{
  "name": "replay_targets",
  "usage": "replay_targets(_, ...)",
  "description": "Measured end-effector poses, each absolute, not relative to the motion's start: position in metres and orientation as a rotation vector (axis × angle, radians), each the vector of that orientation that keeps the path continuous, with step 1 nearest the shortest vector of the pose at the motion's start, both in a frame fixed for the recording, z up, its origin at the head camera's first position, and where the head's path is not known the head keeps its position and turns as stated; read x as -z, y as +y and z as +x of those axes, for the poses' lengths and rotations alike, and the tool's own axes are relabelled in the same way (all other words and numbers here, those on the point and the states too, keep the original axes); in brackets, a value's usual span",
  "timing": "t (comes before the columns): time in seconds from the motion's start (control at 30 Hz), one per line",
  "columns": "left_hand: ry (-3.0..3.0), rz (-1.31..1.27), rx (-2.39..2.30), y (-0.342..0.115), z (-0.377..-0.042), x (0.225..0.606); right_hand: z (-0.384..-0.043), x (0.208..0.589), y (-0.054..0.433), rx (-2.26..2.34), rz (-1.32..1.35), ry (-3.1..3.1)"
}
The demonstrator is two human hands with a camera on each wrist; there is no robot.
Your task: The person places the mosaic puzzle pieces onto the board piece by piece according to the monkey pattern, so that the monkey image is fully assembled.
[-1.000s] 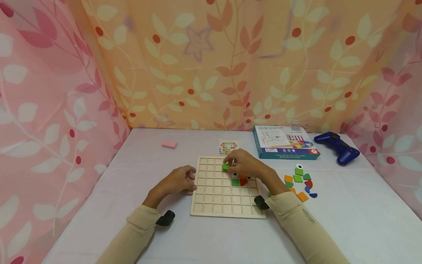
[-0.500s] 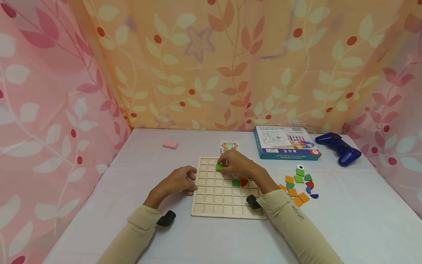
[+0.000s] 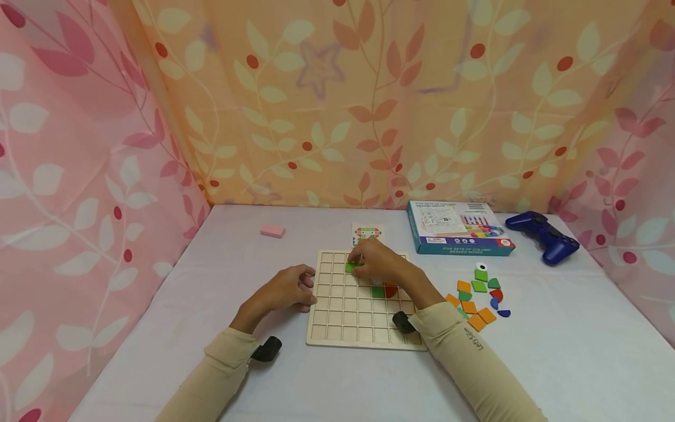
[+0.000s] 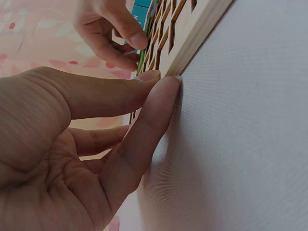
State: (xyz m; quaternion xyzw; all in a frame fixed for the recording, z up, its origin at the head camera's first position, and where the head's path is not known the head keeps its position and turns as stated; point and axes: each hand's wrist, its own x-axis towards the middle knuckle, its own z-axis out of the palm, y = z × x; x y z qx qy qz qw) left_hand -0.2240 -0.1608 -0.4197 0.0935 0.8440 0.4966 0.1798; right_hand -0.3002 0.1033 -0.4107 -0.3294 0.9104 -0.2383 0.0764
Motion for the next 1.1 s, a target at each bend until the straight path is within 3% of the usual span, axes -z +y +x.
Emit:
replay_targets(0.5, 2.383, 0.252, -1.400, -0.160, -0.223, 0.417, -0.295, 0.404, 0.123, 0.776, -0.863, 2.689)
replay_targets(1.1, 2.395, 0.264, -1.377, -0.160, -0.224, 0.418, -0.270, 0.391, 0.203, 0.755, -0.766, 2.774)
